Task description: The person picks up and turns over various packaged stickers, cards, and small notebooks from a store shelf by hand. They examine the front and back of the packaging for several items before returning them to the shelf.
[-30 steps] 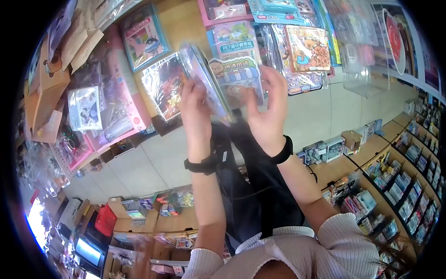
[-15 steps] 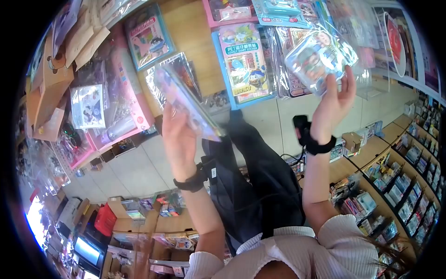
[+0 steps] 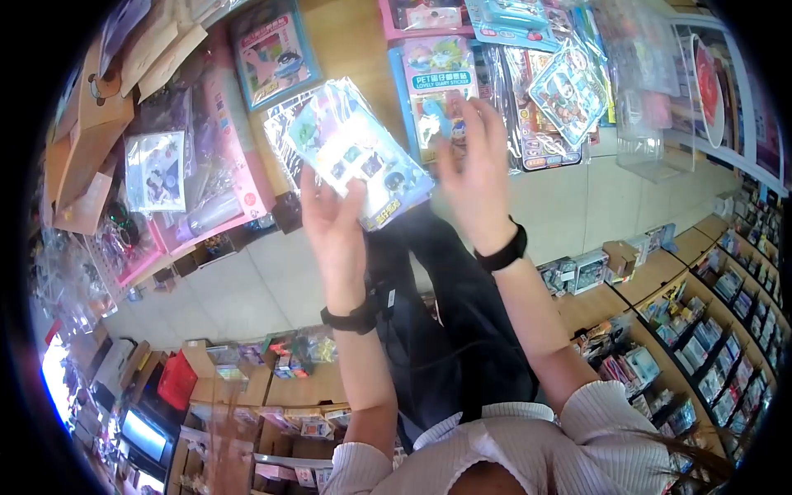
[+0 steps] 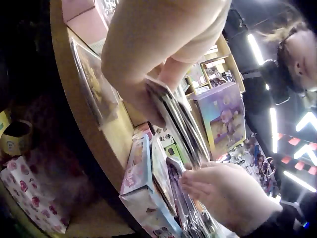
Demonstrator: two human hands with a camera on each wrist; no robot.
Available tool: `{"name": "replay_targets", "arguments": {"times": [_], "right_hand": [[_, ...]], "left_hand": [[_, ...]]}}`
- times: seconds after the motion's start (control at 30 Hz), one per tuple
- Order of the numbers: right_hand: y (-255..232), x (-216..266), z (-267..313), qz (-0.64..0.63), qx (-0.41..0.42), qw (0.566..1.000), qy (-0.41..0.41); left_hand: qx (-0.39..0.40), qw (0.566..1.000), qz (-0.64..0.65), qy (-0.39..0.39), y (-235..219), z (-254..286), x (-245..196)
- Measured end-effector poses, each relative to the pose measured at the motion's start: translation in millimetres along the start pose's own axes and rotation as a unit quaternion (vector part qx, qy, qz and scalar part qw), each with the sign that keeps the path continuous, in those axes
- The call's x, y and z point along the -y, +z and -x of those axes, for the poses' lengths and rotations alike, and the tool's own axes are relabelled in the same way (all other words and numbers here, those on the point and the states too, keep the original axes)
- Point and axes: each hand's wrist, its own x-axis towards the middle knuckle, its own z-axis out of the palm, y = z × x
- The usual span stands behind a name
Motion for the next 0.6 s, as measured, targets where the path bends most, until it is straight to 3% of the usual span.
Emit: {"name": "replay_targets", "arguments": {"times": [0.13, 0.27, 0.4, 0.47, 0.53, 0.6], "right_hand": [[19.5, 9.1, -4.4, 0.089, -0.069, 0.994, 0.009], [17.7, 7.4, -9.0, 0.059, -0.062, 0.996, 0.017], [13.9, 5.7, -9.0, 0.064, -0.067, 0.996, 0.004], [9.1, 10.5, -4.8, -0.035, -0.084, 0.994, 0.057], [0.6, 25.3, 0.7, -0.058, -0.089, 0.993, 0.050], [2.0, 41.4, 10.9, -0.084, -0.034, 0.994, 0.054]], "left_hand": [[-0.023, 0.999, -0.034, 0.022, -9.2, -3.3, -0.2], [-0.080, 0.996, -0.037, 0.029, -13.6, -3.8, 1.0], [-0.087, 0.996, 0.014, 0.015, -16.8, -3.7, 3.0], [-0.080, 0.996, 0.015, 0.021, -17.2, -4.2, 6.3], [-0.068, 0.997, 0.021, 0.017, -17.1, -3.4, 7.8], [-0.054, 0.998, 0.027, 0.009, -14.6, -1.0, 10.1]]}}
